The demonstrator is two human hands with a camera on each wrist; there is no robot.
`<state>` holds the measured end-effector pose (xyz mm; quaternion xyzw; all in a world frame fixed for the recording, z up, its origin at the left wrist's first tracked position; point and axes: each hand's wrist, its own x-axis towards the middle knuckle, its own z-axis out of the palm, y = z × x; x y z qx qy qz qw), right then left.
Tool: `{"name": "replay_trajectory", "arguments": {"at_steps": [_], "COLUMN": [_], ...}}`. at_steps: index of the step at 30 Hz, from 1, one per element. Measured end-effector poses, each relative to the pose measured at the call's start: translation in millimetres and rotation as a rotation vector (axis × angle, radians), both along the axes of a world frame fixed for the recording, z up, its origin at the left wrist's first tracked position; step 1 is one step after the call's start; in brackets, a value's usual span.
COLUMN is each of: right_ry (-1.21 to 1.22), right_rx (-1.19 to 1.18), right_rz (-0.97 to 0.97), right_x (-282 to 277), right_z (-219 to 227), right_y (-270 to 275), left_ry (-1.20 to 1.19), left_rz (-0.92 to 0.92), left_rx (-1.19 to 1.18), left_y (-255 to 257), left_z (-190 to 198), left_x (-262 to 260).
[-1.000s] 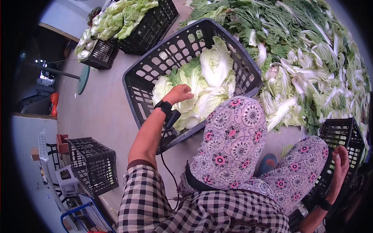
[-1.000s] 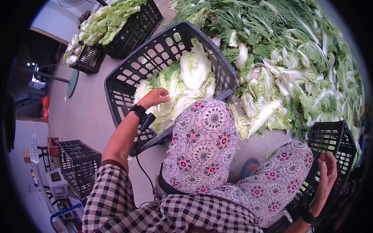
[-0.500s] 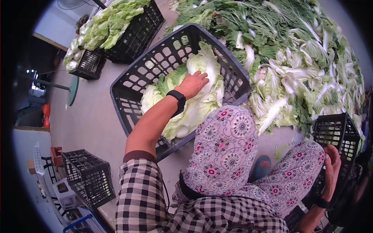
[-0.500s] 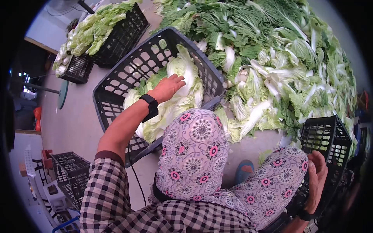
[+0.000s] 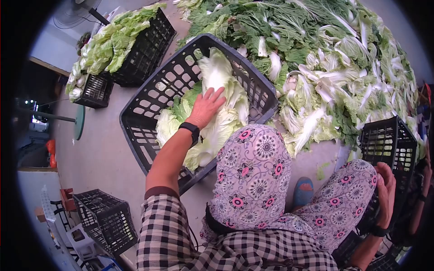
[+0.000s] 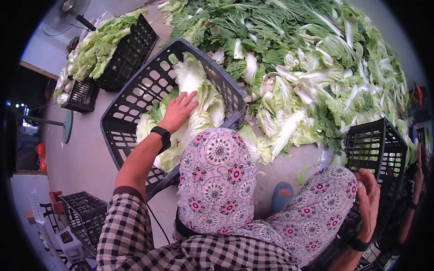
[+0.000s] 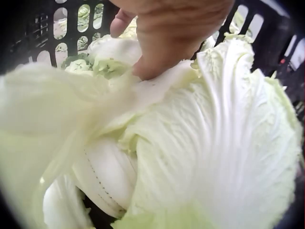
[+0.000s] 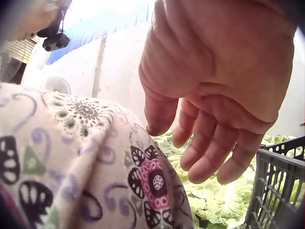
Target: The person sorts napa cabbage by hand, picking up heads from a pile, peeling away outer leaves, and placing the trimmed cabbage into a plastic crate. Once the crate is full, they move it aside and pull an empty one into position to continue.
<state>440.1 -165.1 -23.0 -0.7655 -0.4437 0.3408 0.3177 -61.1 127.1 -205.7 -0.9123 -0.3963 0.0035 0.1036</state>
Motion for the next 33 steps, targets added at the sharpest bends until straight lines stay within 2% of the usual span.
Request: {"name": "replay_trajectory", "arguments": {"at_steps": [2,5,6,9,10,13,18,21,24,27,29,33], "right_ry": [0.010,0.019,0.012,0.026,0.034,0.067,0.038,0.022,-0.078,-0.142,-0.130,-0.141], "right_rx": [0.010,0.031,0.031,0.052,0.060,0.107,0.344,0.441,0.487,0.582,0.616,0.678], "right_rz": [0.024,0.026,0.025,0.063,0.081,0.082,0.066,0.127,0.267,0.398,0.406,0.440], "right_x": [1.8,-4.7,-7.2,-3.7,-2.0,-1.6,-20.6,-40.1,-74.1,-92.0,-97.6,-96.0], "right_z": [-2.9,-0.8,1.6,-2.7,-5.1,-9.4,6.7,25.2,52.2,56.3,57.7,52.3], "right_y": [3.5,9.7,11.7,14.0,13.8,12.4,24.6,34.8,43.9,50.0,49.0,47.6], "left_ry": [-0.099,-0.286,-0.378,-0.690,-0.728,-0.903,-0.781,-0.670,-0.709,-0.750,-0.788,-0.699], "left_rz": [0.092,0.271,0.229,0.419,0.432,0.389,0.233,0.014,-0.176,-0.318,-0.409,-0.542], "left_rx": [0.021,0.023,0.101,-0.116,-0.036,-0.040,0.046,0.174,0.095,-0.045,-0.163,-0.443], "left_y": [1.8,1.5,4.6,-0.7,-3.7,-17.2,-43.8,-59.1,-82.5,-101.4,-113.6,-130.8], "left_z": [20.4,74.7,86.9,118.1,129.0,163.1,214.3,238.7,258.4,270.0,274.4,269.6], "left_x": [-7.1,-14.8,-18.9,-24.6,-22.6,-15.7,19.8,60.9,111.0,143.7,160.3,177.8]}}
